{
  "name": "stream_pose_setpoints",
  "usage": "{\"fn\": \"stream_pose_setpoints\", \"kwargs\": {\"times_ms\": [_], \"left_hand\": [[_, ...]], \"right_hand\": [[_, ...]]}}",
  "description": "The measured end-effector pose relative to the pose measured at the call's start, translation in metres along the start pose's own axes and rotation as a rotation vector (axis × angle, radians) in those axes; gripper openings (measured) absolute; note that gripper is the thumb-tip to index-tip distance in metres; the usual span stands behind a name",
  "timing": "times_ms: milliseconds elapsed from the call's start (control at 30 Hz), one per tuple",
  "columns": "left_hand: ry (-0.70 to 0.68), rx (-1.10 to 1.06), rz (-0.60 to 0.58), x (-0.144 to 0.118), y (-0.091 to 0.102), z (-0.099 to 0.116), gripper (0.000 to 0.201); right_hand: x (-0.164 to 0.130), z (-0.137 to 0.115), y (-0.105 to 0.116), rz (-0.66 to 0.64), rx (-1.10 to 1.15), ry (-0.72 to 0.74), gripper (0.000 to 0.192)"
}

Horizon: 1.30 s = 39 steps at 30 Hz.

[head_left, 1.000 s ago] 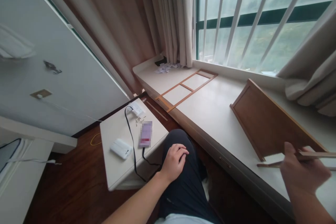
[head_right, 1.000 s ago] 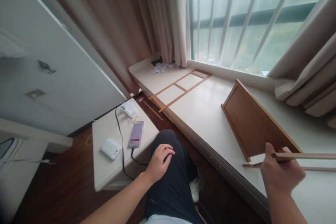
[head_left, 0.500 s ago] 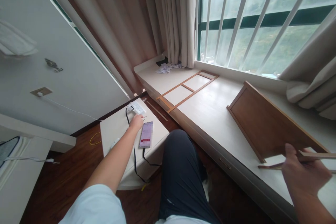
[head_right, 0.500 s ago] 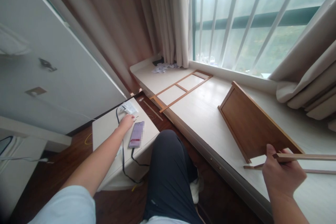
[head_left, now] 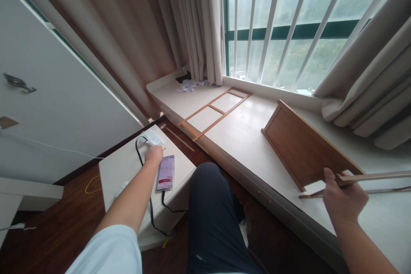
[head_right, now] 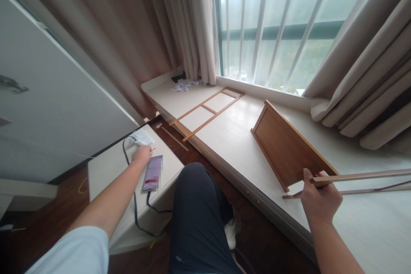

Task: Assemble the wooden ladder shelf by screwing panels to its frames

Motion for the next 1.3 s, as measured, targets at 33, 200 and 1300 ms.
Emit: {"fn": "stream_pose_setpoints", "kwargs": {"times_ms": [33, 200, 1300], "left_hand": [[-0.007, 0.003, 0.021, -0.002, 0.002, 0.001, 0.032], [-0.06, -0.023, 0.211, -0.015, 0.029, 0.012, 0.014], [-1.565, -0.805, 0.398, -0.287, 0.077, 0.533, 0.022]], "right_hand": [[0.0, 0.002, -0.001, -0.009, -0.002, 0.007, 0.053], [0.001, 0.011, -0.006, -0.057, 0.041, 0.015, 0.055], [0.001, -0.012, -0.034, -0.232, 0.294, 0.102, 0.027]]}}
Point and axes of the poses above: each hand's wrist, its own x-axis towards the middle knuckle, its own y-axis out of the back of the hand, z = x × y, the point moved 4 cm from there along x, towards the middle knuckle, and after that the axes turned 1 degree about -z, right-handed, at the moved point
